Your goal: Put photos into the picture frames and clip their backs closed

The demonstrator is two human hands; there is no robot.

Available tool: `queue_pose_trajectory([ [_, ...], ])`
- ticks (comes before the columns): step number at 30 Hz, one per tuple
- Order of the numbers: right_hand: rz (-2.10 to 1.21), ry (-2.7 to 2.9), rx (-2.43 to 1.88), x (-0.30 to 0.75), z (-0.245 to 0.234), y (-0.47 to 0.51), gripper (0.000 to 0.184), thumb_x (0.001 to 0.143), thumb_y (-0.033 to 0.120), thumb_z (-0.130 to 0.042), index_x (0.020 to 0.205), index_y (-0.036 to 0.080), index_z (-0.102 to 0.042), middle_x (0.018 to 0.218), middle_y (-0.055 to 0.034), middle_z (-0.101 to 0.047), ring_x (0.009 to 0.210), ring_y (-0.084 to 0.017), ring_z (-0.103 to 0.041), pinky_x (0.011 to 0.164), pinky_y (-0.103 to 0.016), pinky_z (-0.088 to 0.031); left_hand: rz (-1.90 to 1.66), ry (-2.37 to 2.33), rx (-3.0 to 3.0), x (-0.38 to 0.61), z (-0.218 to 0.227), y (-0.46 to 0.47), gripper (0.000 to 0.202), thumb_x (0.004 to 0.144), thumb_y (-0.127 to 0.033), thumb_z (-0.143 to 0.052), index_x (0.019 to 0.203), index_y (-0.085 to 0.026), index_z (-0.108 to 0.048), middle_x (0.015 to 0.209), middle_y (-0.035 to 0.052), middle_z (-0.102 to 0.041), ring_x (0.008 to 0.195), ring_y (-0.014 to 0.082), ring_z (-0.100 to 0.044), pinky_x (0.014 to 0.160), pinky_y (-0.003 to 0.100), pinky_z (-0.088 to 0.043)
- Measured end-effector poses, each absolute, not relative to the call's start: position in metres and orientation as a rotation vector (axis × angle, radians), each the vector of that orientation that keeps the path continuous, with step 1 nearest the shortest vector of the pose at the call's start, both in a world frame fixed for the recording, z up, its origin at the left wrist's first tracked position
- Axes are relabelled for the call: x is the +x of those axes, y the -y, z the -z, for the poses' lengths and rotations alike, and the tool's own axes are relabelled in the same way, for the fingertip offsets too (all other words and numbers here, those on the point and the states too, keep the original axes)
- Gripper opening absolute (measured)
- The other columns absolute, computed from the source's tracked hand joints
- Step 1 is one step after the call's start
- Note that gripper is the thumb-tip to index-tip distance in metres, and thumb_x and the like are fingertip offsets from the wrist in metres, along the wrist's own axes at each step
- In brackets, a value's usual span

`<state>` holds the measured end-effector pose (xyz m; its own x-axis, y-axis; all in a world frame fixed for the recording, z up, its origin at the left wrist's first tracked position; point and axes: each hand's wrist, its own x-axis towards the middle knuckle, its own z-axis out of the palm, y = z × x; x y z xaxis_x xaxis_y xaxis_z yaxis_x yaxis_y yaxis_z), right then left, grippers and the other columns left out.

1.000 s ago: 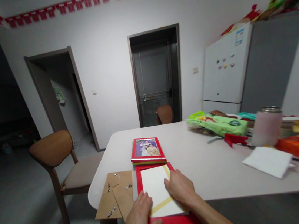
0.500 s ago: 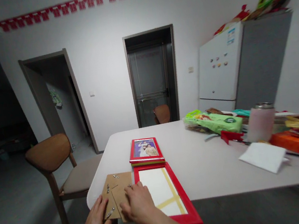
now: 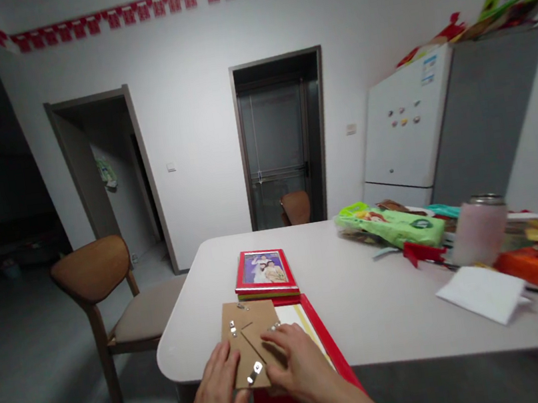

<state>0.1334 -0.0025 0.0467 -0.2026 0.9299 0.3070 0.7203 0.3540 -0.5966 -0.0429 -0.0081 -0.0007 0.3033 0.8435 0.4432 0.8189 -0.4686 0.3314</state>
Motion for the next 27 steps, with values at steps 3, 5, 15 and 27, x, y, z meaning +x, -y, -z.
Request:
queue_pose_trajectory([
  [3, -0.398, 2.003, -1.536, 0.166, -0.042, 0.004, 0.04, 0.061, 0.024, -0.052, 0.1, 0.018, -0.06, 0.102, -0.0084, -0.057, 0.097, -0.021, -0.049, 0.088, -0.03, -0.035, -0.767, -1.483, 2.448, -0.015, -0.008, 0.01, 0.05, 0.065, -0.015, -0.05, 0.115, -0.011, -0.046, 0.127, 0.014, -0.038, 0.118, 0.0272, -0.033, 0.096, 0.042, -0.033],
  [5, -0.372, 2.014, -1.618, 0.18, -0.036, 0.003, 0.04, 0.06, 0.023, -0.051, 0.099, 0.019, -0.06, 0.1, -0.0076, -0.059, 0.094, -0.02, -0.05, 0.086, -0.029, -0.035, -0.654, -1.444, 2.402, -0.001, -0.013, 0.01, 0.05, 0.066, -0.018, -0.052, 0.115, -0.008, -0.046, 0.127, 0.0164, -0.037, 0.117, 0.0281, -0.033, 0.096, 0.042, -0.031],
  [15, -0.238, 2.052, -1.704, 0.184, -0.016, 0.002, 0.036, 0.06, 0.021, -0.045, 0.091, 0.018, -0.063, 0.095, -0.0081, -0.06, 0.09, -0.02, -0.05, 0.08, -0.027, -0.037, -0.548, -1.364, 2.34, 0.002, -0.026, 0.007, 0.045, 0.068, -0.025, -0.05, 0.112, -0.012, -0.049, 0.125, 0.0125, -0.042, 0.118, 0.0258, -0.033, 0.1, 0.046, -0.019],
  [27, -0.227, 1.949, -1.752, 0.198, -0.039, 0.005, 0.045, 0.061, 0.025, -0.044, 0.102, 0.013, -0.059, 0.102, -0.0094, -0.059, 0.096, -0.02, -0.05, 0.088, -0.029, -0.035, -0.526, -1.319, 2.3, -0.003, -0.027, 0.006, 0.07, 0.073, -0.043, -0.043, 0.129, -0.01, -0.019, 0.134, 0.0093, -0.027, 0.124, 0.0232, -0.019, 0.102, 0.046, -0.006],
])
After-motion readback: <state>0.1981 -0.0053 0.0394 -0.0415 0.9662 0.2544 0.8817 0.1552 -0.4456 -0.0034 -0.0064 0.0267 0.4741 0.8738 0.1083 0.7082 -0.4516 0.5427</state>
